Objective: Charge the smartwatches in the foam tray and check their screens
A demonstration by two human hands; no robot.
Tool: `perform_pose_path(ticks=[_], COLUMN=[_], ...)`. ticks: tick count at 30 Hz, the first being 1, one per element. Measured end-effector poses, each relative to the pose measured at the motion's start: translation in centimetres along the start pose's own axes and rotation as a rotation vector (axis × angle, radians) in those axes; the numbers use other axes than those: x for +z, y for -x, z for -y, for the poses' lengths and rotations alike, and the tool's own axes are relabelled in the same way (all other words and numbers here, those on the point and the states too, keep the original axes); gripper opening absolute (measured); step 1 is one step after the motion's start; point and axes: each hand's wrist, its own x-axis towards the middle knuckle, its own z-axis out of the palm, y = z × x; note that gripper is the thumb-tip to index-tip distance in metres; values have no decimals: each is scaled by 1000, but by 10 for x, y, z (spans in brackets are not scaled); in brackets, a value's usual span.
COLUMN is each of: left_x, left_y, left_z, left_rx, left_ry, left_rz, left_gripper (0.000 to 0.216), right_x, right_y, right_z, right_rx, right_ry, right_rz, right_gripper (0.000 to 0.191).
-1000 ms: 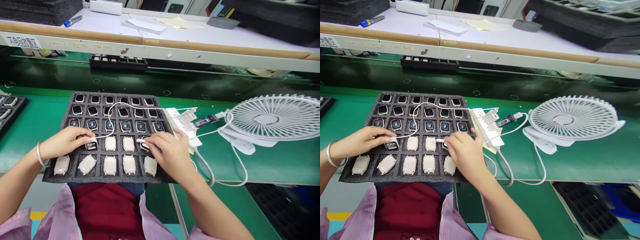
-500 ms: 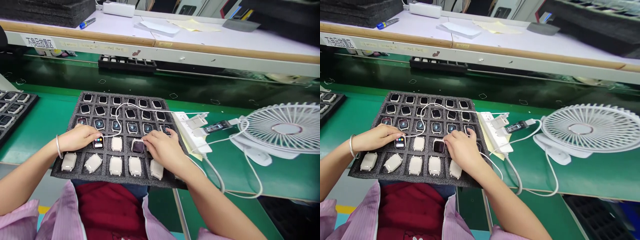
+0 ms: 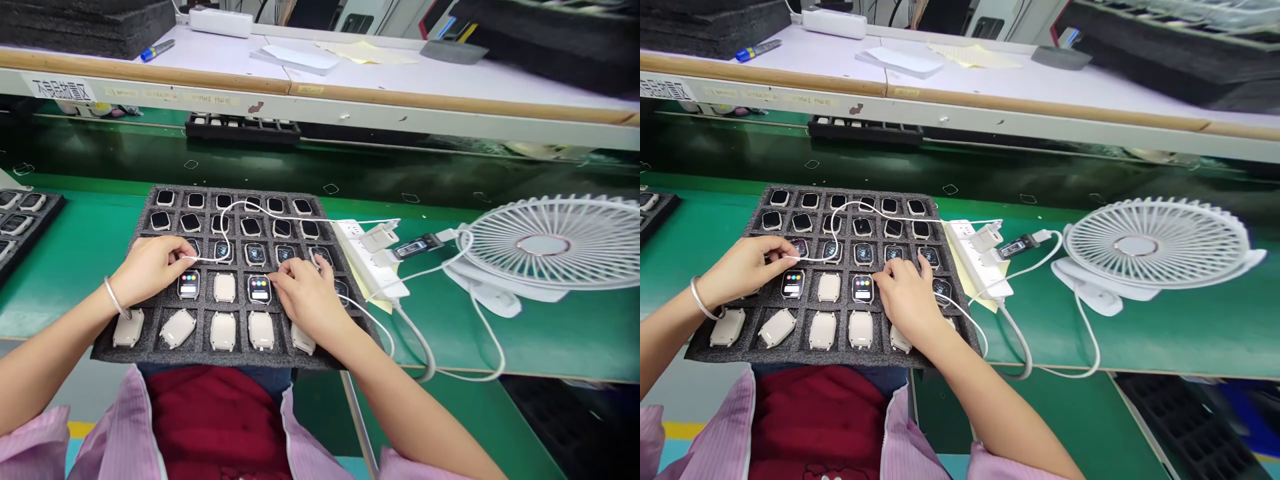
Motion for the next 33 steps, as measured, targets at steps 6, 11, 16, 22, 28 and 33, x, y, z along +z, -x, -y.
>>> perform_pose_path(ticks=[6, 11, 16, 22, 28, 33], left_x=[35, 45, 37, 25, 29, 33], left_y=[2, 3, -2, -19, -18, -22], left_z=[-32, -49, -52, -21, -15, -14], left_rx=[217, 377, 469, 261, 243, 282], left_ry=[-33, -499, -637, -104, -96, -119], left_rz=[159, 112, 66, 147, 252, 253], left_gripper=[10, 14, 14, 36, 42, 47], right_x=[-2, -2, -4, -12, -34, -48], right_y=[1, 0, -1, -2, 33, 89], right_z=[-3, -2, 3, 2, -25, -49], right_rx=[10, 24, 11, 88, 152, 167], right_ry=[-92, -121, -69, 131, -149, -267], right_rz=[-45, -61, -70, -342, -386, -236], right_gripper=[21, 20, 21, 23, 18, 16])
